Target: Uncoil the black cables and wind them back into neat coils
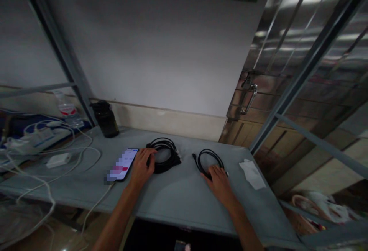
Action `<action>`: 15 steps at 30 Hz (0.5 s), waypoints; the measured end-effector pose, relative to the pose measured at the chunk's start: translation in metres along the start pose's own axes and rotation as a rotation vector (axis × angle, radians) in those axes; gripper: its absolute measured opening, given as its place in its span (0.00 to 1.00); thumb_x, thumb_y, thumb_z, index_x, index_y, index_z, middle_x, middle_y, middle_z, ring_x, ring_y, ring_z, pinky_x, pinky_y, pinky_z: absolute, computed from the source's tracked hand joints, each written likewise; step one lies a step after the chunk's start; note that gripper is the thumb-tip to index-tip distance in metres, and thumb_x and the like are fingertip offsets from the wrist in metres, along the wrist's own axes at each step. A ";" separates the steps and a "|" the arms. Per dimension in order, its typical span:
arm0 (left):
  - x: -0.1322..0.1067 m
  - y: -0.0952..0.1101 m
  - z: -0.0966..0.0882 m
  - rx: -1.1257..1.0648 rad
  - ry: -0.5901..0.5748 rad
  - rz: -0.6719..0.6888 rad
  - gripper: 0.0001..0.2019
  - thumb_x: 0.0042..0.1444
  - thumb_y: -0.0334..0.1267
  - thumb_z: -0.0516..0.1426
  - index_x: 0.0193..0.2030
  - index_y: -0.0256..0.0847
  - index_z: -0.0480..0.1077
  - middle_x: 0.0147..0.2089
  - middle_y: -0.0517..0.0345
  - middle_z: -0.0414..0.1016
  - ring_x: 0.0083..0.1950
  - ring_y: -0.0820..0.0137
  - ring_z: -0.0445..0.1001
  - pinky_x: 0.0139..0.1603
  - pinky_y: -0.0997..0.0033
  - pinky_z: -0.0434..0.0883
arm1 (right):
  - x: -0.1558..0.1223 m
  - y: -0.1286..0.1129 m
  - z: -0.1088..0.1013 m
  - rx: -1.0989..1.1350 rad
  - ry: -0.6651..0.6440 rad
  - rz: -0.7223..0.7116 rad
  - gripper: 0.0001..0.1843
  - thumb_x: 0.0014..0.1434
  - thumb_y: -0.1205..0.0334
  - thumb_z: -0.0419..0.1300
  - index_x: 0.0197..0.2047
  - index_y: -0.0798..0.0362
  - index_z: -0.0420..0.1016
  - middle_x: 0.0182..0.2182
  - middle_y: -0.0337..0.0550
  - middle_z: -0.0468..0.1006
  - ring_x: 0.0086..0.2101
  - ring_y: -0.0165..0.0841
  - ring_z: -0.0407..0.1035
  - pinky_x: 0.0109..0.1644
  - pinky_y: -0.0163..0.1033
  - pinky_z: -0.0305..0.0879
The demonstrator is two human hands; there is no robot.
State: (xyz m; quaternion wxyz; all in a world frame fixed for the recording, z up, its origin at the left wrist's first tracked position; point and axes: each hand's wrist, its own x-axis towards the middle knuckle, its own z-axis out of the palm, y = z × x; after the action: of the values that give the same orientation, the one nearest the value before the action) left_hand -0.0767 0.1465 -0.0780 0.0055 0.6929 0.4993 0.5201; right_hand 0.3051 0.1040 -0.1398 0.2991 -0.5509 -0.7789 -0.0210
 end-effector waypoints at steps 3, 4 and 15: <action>-0.003 0.018 -0.002 -0.032 0.009 -0.050 0.09 0.71 0.45 0.56 0.47 0.49 0.77 0.49 0.47 0.86 0.55 0.47 0.81 0.67 0.37 0.74 | 0.000 0.000 0.003 0.034 0.050 0.066 0.35 0.83 0.33 0.41 0.45 0.50 0.77 0.38 0.53 0.85 0.40 0.48 0.82 0.47 0.50 0.74; -0.007 0.027 -0.001 -0.048 0.011 -0.068 0.10 0.72 0.47 0.56 0.48 0.50 0.78 0.50 0.46 0.86 0.57 0.46 0.81 0.68 0.35 0.73 | 0.000 0.000 0.003 0.050 0.068 0.089 0.37 0.82 0.31 0.39 0.46 0.50 0.77 0.36 0.52 0.85 0.37 0.48 0.82 0.43 0.48 0.74; -0.108 0.174 0.035 -0.652 -0.328 -0.541 0.26 0.72 0.64 0.57 0.63 0.52 0.83 0.58 0.42 0.89 0.61 0.48 0.86 0.66 0.45 0.79 | -0.054 -0.078 -0.006 0.225 0.234 0.240 0.35 0.83 0.36 0.42 0.65 0.54 0.76 0.53 0.62 0.88 0.49 0.51 0.86 0.50 0.51 0.84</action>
State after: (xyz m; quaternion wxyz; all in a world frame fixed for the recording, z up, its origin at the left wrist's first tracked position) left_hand 0.0725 0.0022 -0.0796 0.4382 0.5731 0.4649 0.5133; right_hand 0.2516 0.0259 -0.1377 0.4477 -0.5968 -0.6648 0.0380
